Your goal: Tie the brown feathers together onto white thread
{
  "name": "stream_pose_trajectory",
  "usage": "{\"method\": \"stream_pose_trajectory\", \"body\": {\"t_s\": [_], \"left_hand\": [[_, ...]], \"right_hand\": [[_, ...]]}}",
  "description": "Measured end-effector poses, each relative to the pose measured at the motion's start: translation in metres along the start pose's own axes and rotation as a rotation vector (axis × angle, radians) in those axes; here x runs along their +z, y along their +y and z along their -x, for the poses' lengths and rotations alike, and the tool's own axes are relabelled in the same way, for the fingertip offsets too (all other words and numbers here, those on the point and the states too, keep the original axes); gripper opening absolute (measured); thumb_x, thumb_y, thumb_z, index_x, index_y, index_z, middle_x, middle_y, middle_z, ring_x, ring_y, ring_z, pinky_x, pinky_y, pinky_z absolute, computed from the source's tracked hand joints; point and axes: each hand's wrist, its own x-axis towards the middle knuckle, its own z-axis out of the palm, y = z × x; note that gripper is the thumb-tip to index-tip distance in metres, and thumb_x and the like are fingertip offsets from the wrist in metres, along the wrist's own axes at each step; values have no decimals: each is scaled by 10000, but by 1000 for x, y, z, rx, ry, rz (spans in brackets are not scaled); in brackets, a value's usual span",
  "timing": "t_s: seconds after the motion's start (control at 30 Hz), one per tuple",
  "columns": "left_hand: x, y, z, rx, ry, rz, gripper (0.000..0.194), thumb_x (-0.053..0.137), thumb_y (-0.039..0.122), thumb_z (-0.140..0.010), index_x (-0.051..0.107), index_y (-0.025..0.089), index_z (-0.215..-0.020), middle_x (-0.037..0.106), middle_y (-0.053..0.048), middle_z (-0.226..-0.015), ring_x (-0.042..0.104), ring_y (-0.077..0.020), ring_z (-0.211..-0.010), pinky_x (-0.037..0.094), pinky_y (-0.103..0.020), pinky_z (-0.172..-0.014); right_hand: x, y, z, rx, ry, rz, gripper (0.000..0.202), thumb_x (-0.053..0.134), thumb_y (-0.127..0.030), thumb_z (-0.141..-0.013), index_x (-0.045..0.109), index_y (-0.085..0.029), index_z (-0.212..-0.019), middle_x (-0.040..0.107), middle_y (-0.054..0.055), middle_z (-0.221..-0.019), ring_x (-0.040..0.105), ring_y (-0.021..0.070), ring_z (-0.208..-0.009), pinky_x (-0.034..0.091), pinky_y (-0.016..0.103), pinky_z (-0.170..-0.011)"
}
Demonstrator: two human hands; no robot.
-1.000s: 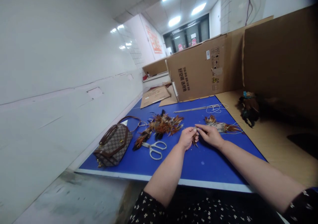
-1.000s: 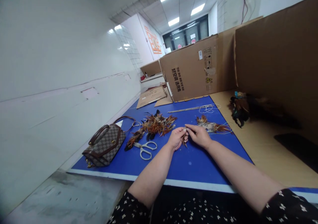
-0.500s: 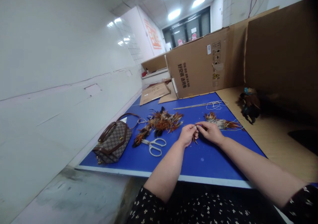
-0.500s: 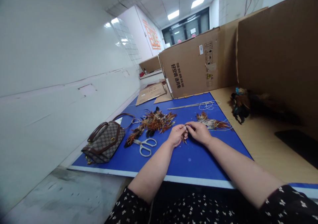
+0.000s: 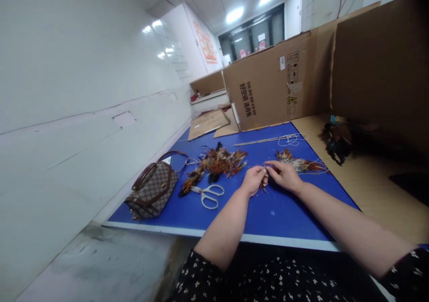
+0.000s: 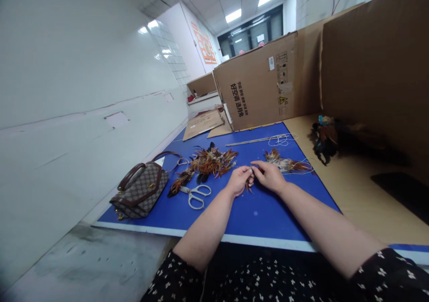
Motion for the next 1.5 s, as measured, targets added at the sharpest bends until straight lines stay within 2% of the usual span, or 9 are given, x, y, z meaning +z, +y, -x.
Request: {"method": "stream_pose_trajectory", "body": {"t_s": [0.2,0.47,0.7,0.87,1.0,1.1,1.23,1.33,1.5], "left_hand": [[1,2,2,11,-3,0,485,814,562,-750,576,154,-860,535,47,-578,493,-82,-469,389,-236,-502],[2,4,2,-9,4,-14,507,811,578,-755,605,144,-917,541,48,-556,490,-81,-461,386,-232,-504],[1,5,2,-21,14,3,523,850,576,-716,605,137,-859,573,25,-605,505,-77,-468,397,-235,-496],[-4,6,-3,10,142,32,523,861,577,-697,592,147,-824,574,24,-604,483,-76,-458,375,-237,-476],[-11,6,-9,51,242,40,516,826,605,-730,573,159,-788,527,44,-554,460,-72,-452,360,-232,-474],[-11,6,-9,74,287,68,523,824,612,-730,594,152,-824,578,20,-608,470,-75,-474,360,-232,-474],[-3,9,-2,25,178,80,525,818,609,-748,607,150,-894,568,25,-570,471,-89,-463,353,-236,-481],[4,12,4,-26,63,128,524,838,591,-740,586,165,-913,544,36,-556,485,-100,-477,367,-241,-501],[8,15,7,-30,-11,232,493,885,502,-723,581,146,-877,602,-10,-737,453,-64,-516,306,-234,-487]], "right_hand": [[-1,-2,-1,-26,-36,17,304,554,-377,-979,769,-204,-1106,811,86,-910,722,206,-693,559,325,-697],[-7,-8,0,-63,-69,112,238,542,-367,-998,730,-226,-1038,788,66,-852,713,204,-700,515,299,-663],[-8,-5,-2,0,15,174,252,522,-382,-1001,706,-210,-1020,754,73,-817,683,217,-681,487,320,-662],[-9,-2,-7,122,126,-42,358,568,-511,-965,716,-185,-959,676,50,-688,586,189,-592,469,307,-588],[-8,-2,-8,172,30,-213,482,566,-626,-951,730,-174,-919,618,11,-594,508,140,-505,415,253,-475],[-7,-5,-8,227,-45,-380,514,622,-667,-910,735,-167,-942,670,26,-644,538,135,-536,437,242,-485],[-8,-12,-8,277,-84,-497,500,684,-654,-879,728,-162,-960,758,70,-826,636,155,-662,525,263,-611],[-8,-13,-9,296,-127,-565,478,702,-641,-872,713,-172,-964,762,62,-818,668,167,-700,552,277,-668],[-5,-9,-9,295,-137,-578,441,705,-615,-878,706,-182,-959,749,50,-809,665,169,-706,551,280,-679]]}}
